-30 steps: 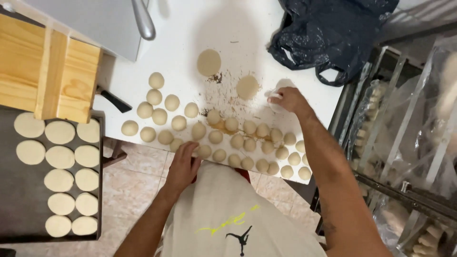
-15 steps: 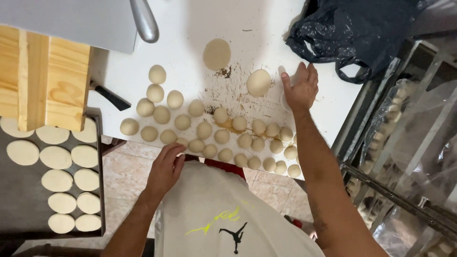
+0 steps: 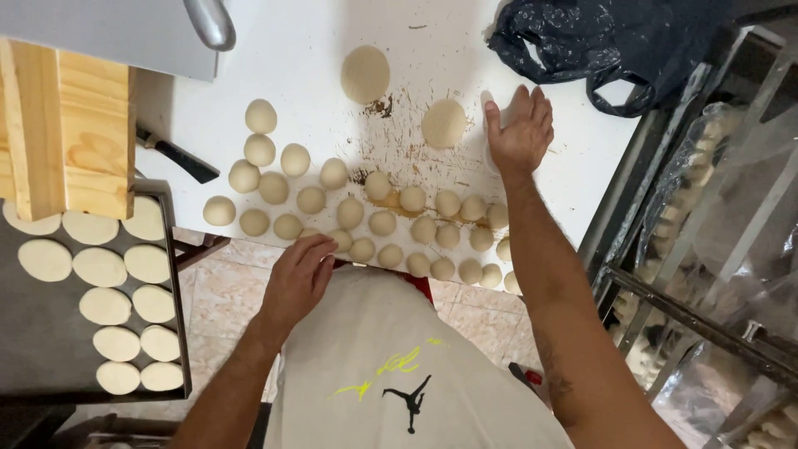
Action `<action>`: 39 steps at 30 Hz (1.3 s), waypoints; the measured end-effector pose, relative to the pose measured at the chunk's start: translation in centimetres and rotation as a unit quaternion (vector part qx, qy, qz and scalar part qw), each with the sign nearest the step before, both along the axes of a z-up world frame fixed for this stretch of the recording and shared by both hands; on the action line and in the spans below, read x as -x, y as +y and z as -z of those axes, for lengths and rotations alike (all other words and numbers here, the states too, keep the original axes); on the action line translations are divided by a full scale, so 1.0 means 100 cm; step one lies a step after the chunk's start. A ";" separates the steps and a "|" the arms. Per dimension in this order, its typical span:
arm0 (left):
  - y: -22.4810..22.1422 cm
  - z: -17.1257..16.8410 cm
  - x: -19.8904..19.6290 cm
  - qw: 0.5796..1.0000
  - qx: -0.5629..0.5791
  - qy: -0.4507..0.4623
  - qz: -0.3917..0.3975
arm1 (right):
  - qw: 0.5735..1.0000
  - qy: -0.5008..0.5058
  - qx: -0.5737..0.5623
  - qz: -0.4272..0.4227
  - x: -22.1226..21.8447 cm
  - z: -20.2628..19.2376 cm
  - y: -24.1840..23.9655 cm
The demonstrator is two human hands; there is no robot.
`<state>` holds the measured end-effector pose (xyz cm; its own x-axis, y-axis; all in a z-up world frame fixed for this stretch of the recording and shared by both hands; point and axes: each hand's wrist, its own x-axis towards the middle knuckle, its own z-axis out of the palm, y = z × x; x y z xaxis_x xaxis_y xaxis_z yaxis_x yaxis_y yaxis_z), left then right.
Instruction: The person flattens small balls of dough into discs by hand and arranges them on a metal baking tray.
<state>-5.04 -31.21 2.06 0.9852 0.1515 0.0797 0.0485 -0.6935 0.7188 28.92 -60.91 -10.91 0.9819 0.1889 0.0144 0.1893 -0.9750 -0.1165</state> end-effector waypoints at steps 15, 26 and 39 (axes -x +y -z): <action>-0.017 -0.007 0.039 1.000 -0.025 -0.001 -0.005 | 0.997 -0.034 -0.054 -0.053 -0.016 0.027 -0.028; -0.005 -0.001 0.009 0.997 -0.041 -0.065 -0.013 | 0.973 -0.181 -0.087 -0.114 -0.017 0.018 -0.025; 0.010 0.000 -0.004 0.994 -0.058 -0.084 -0.039 | 0.999 0.051 -0.003 -0.013 -0.028 0.010 -0.029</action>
<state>-4.64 -30.24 2.09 0.9420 0.2068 0.2644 -0.0091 -0.7716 0.6361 31.71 -63.81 -11.95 0.9729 0.2148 -0.0851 0.2016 -0.9691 -0.1421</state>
